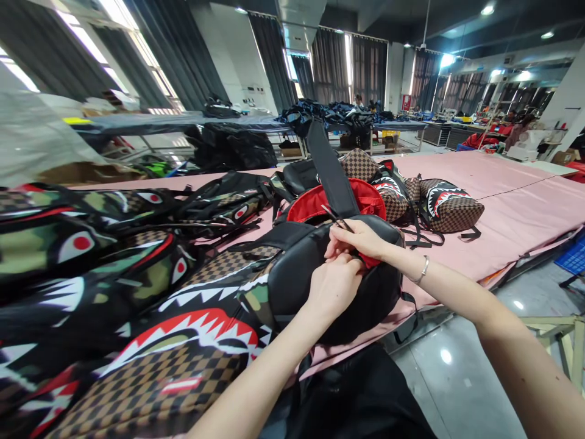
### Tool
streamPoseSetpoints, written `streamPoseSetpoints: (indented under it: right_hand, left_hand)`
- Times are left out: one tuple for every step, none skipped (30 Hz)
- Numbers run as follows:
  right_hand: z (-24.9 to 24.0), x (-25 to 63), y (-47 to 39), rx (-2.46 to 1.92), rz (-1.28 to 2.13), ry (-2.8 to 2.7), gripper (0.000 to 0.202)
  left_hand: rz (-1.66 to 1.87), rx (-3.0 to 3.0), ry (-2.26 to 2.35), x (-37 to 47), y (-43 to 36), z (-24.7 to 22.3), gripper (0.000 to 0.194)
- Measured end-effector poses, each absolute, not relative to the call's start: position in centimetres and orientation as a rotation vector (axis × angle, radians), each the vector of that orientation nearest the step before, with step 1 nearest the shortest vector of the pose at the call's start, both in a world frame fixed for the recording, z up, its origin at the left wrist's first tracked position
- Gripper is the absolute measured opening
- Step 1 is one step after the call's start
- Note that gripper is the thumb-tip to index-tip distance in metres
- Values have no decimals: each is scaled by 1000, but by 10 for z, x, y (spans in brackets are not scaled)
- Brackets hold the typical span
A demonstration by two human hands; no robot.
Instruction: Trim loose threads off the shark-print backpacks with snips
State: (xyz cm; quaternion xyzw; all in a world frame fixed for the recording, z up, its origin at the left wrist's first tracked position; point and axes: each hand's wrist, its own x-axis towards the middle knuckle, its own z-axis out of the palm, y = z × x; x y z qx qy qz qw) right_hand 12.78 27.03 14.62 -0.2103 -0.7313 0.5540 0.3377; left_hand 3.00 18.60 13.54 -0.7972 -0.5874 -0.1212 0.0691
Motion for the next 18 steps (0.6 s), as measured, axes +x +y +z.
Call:
streamPoseSetpoints:
  right_hand:
    - [149, 133, 266, -573, 1335, -1944, 30]
    - [153, 140, 261, -608, 1186, -2007, 28]
    - [157, 147, 256, -653, 1004, -2084, 27]
    - [161, 156, 251, -709, 810, -2161, 25]
    - [164, 165, 247, -776, 624, -2229, 22]
    - [168, 175, 243, -850, 464, -2283, 19]
    - [171, 185, 240, -929, 335, -2325, 17]
    - [173, 194, 237, -1005, 235, -2366, 17]
    - [175, 202, 235, -1064, 159, -2415, 22]
    - [177, 210, 234, -1099, 102, -2470, 28]
    - [177, 216, 233, -1104, 60, -2527, 32]
    - [177, 221, 233, -1082, 33, -2584, 31]
    - [177, 225, 233, -1036, 17, -2637, 27]
    - [176, 227, 234, -975, 9, -2682, 22]
    - [174, 229, 235, -904, 8, -2716, 19]
    - [173, 229, 237, -827, 10, -2745, 18]
    - [172, 228, 239, -752, 10, -2767, 19]
    - [171, 227, 241, -684, -1, -2786, 21]
  left_hand:
    - [-370, -2397, -1781, 30, 184, 135, 23]
    - [-376, -2394, -1793, 29, 182, 135, 23]
    - [-378, -2390, -1804, 29, 181, 135, 23]
    - [-375, -2382, -1814, 29, 178, 134, 23]
    - [-371, -2377, -1816, 29, 176, 133, 23]
    - [-372, -2369, -1812, 28, 174, 132, 23]
    - [-377, -2362, -1803, 28, 173, 131, 24]
    - [-388, -2354, -1790, 27, 171, 130, 24]
    - [-405, -2353, -1771, 27, 169, 129, 23]
    - [-428, -2358, -1752, 26, 168, 128, 23]
    - [-453, -2364, -1736, 26, 167, 127, 22]
    - [-479, -2370, -1725, 25, 166, 126, 21]
    - [-503, -2379, -1714, 24, 165, 125, 20]
    - [-523, -2382, -1706, 24, 164, 124, 20]
    - [-535, -2383, -1700, 23, 164, 124, 20]
    - [-542, -2378, -1695, 23, 163, 123, 19]
    - [-543, -2374, -1690, 22, 163, 122, 19]
    - [-540, -2369, -1685, 21, 163, 122, 19]
